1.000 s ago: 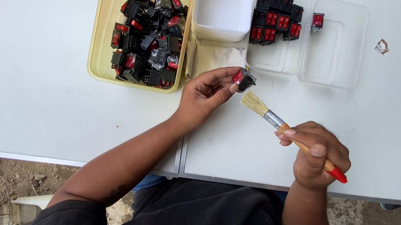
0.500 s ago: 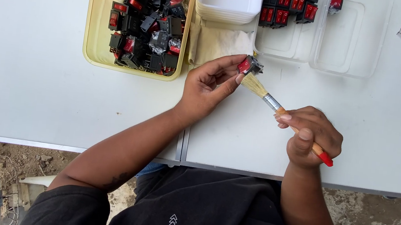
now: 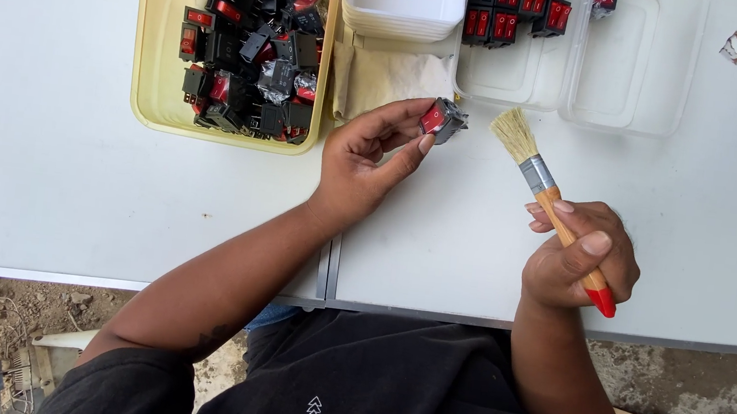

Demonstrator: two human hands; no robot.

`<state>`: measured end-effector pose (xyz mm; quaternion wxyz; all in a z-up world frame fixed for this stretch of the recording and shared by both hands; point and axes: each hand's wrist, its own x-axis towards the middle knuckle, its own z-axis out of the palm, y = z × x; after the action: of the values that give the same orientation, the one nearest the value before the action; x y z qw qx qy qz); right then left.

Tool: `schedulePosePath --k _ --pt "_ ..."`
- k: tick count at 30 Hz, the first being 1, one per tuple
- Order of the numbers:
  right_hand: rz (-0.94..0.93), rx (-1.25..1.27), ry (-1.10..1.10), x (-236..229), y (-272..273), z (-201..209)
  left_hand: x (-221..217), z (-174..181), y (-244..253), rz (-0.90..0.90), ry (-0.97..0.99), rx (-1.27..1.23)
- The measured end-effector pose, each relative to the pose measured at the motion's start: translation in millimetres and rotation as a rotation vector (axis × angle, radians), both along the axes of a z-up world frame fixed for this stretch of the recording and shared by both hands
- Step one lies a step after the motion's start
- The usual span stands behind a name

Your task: The person uses a small brush to clean the surface of small black and red electronic components. They pick each component from a yellow bin, brush it, and place it into a clear plastic container. The process is repeated for several components.

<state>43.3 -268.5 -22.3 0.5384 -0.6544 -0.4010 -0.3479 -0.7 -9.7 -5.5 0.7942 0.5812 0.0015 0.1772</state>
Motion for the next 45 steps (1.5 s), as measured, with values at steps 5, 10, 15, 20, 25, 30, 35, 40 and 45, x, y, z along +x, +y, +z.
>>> schedulePosePath --k 5,10,15,20,25,30,35,40,45 --pt "0.037 -0.044 -0.096 -18.8 29.1 12.5 3.6 6.1 0.4 0.009 0.018 -0.015" --pt "0.014 -0.075 -0.107 -10.0 24.1 6.2 -0.7 4.7 2.3 0.000 0.028 -0.025" --pt "0.056 -0.141 -0.248 -27.6 40.1 20.6 -0.3 8.6 1.1 -0.003 0.031 -0.054" --pt "0.034 -0.120 -0.171 -16.0 30.0 3.4 1.1 7.1 3.5 -0.010 0.053 -0.114" --pt "-0.052 -0.031 -0.113 -16.3 20.2 -6.3 2.8 7.6 8.7 -0.055 0.075 -0.173" --pt "0.102 0.057 0.173 -25.3 26.8 5.6 3.1 -10.4 7.4 -0.247 0.216 -0.521" --pt "0.056 0.147 0.174 -22.0 31.5 7.4 7.3 -2.6 10.9 -0.250 0.224 -0.597" --pt "-0.265 0.318 0.491 -38.8 50.9 13.3 5.2 0.9 19.2 -0.401 0.272 -0.456" --pt "-0.180 0.172 0.386 -38.7 43.5 7.2 2.7 -6.1 14.3 -0.409 0.188 -0.234"
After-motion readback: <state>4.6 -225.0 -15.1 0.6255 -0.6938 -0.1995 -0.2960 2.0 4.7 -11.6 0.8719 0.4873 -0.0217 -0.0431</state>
